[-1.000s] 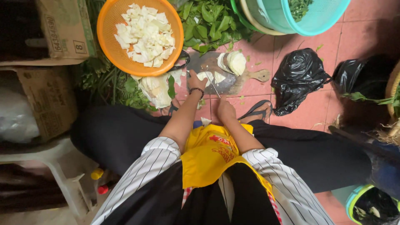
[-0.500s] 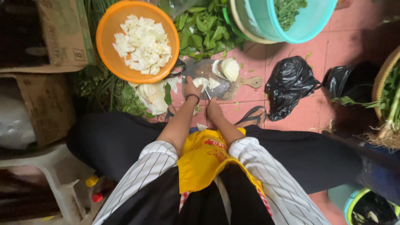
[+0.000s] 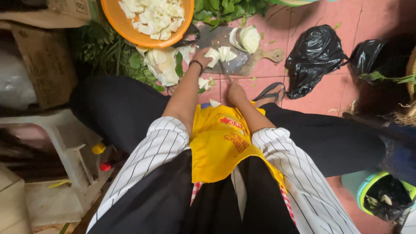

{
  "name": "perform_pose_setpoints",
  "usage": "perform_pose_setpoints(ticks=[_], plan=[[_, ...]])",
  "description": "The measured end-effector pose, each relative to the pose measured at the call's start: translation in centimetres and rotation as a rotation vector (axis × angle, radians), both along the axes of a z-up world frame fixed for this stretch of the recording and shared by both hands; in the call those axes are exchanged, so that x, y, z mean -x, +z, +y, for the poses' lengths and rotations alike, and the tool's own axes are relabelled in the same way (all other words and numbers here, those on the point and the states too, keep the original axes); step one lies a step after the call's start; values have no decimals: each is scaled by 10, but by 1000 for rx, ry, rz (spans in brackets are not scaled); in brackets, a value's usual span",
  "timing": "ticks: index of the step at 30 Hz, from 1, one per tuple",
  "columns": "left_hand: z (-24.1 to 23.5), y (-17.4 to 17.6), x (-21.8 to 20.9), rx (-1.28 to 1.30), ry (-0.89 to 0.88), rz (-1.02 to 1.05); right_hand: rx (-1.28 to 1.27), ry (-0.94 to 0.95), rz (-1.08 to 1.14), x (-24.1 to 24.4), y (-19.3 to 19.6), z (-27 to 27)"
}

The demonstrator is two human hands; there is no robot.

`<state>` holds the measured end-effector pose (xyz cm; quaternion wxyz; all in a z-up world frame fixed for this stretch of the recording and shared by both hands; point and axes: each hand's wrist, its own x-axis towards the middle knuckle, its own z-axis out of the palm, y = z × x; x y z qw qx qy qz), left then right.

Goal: Chopping cabbage on a small wooden cutting board and placing the pieces into a plastic bowl.

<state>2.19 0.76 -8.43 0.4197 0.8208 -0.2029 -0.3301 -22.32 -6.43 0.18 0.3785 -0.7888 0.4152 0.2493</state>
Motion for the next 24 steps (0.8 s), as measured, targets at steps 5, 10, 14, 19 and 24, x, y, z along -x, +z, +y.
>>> perform_pose_setpoints(ticks=[5,10,14,19,24], plan=[[1,-3,11,-129,87,-37,122,-78,28,1,27,6],[-1,-5,-6,-139,127,-57,151,-130,52,-3,46,12],[-5,4,-7,-161,95,-98,185,-27,-25,-17,48,15],[-10,5,-3,-322,170,-113,117,37,-89,-27,40,16],[-7,-29,-4,-341,71,-179,115,64,-139,-33,24,27]])
